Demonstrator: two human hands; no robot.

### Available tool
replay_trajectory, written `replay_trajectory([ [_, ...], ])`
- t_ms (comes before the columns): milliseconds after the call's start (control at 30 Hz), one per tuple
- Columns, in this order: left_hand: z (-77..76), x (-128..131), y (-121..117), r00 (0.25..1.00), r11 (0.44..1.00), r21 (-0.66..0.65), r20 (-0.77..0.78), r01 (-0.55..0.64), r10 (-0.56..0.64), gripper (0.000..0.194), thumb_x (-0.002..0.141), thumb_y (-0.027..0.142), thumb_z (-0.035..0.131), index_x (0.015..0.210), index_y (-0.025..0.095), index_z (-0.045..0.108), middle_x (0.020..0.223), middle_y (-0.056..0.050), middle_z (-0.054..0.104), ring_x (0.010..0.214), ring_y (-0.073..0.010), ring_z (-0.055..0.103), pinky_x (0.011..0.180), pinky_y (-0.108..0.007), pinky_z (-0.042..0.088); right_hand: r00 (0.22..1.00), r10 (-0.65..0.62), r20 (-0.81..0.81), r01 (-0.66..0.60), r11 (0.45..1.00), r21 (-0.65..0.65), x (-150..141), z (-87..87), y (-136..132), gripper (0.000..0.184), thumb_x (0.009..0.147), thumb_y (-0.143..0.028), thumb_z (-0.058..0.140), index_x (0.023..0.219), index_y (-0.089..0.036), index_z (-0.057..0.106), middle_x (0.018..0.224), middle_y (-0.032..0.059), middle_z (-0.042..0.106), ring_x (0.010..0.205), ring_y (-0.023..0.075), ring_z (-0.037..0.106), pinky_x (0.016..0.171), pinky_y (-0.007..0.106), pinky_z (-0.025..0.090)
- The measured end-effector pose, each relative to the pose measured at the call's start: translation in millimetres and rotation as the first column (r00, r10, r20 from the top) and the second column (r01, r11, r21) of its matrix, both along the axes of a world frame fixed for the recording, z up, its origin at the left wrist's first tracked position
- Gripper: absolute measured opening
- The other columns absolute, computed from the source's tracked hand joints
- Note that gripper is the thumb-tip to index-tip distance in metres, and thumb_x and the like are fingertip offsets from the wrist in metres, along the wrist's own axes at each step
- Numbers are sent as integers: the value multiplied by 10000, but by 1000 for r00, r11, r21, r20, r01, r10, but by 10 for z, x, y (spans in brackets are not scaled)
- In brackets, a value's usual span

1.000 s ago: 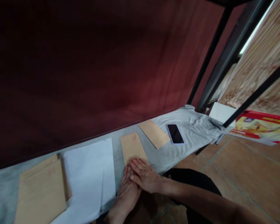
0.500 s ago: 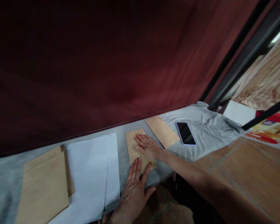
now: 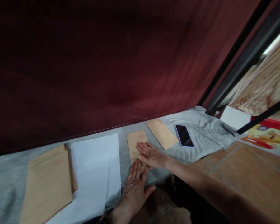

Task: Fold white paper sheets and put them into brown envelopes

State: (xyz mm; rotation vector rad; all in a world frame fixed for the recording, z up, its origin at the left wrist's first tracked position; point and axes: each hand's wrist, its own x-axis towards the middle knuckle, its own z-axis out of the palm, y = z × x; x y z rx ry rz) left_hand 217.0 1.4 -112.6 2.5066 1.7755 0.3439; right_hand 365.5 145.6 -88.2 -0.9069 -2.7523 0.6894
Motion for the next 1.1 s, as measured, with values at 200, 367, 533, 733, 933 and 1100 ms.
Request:
replay_trajectory([
  [200,-49,30,-28,999,996,88,-42,4,0,843,842,544,637,1531,161,339,1604,-219,304,1487,-375,271,1157,-557,341,999,48,-23,-53,941,-334,333,245,-380,713,1034,-610,147,1586,-169,237,1641,110,233,1524,200,156,1252,403,102],
  [367,-107,114,-67,994,981,184,-78,-58,73,824,829,454,679,1518,139,352,1553,-246,388,1446,-393,354,1140,-565,363,996,87,-16,-88,942,-324,206,260,-182,647,1044,-590,184,1564,-227,315,1640,73,249,1522,203,163,1249,406,121],
  [533,-66,164,-80,995,984,168,-67,-62,74,826,815,521,674,1495,142,399,1538,-235,418,1439,-409,359,1125,-594,376,998,47,46,-46,998,-31,-236,114,83,527,1075,-456,238,1542,-243,360,1638,48,248,1522,187,162,1252,426,112],
  [733,-23,108,-50,998,986,157,-29,-57,63,746,888,497,589,1515,157,371,1542,-200,431,1446,-355,370,1131,-550,398,998,-55,35,50,990,132,-431,81,170,507,1076,-406,270,1531,-213,380,1619,73,292,1504,208,236,1248,452,161],
  [933,-125,23,-61,996,975,206,-11,-86,90,593,950,399,482,1443,71,457,1481,-216,504,1406,-318,442,1122,-501,431,999,21,33,-24,996,87,166,43,-367,576,1067,-434,299,1556,-130,311,1614,134,287,1502,210,240,1237,410,216],
  [1100,-189,-16,51,980,963,203,128,-178,154,509,949,220,398,1446,128,458,1477,-185,519,1365,-306,498,1052,-493,498,999,-39,32,32,981,191,493,-52,-761,623,1007,-401,502,1545,-130,340,1605,147,299,1492,237,271,1227,429,263],
])
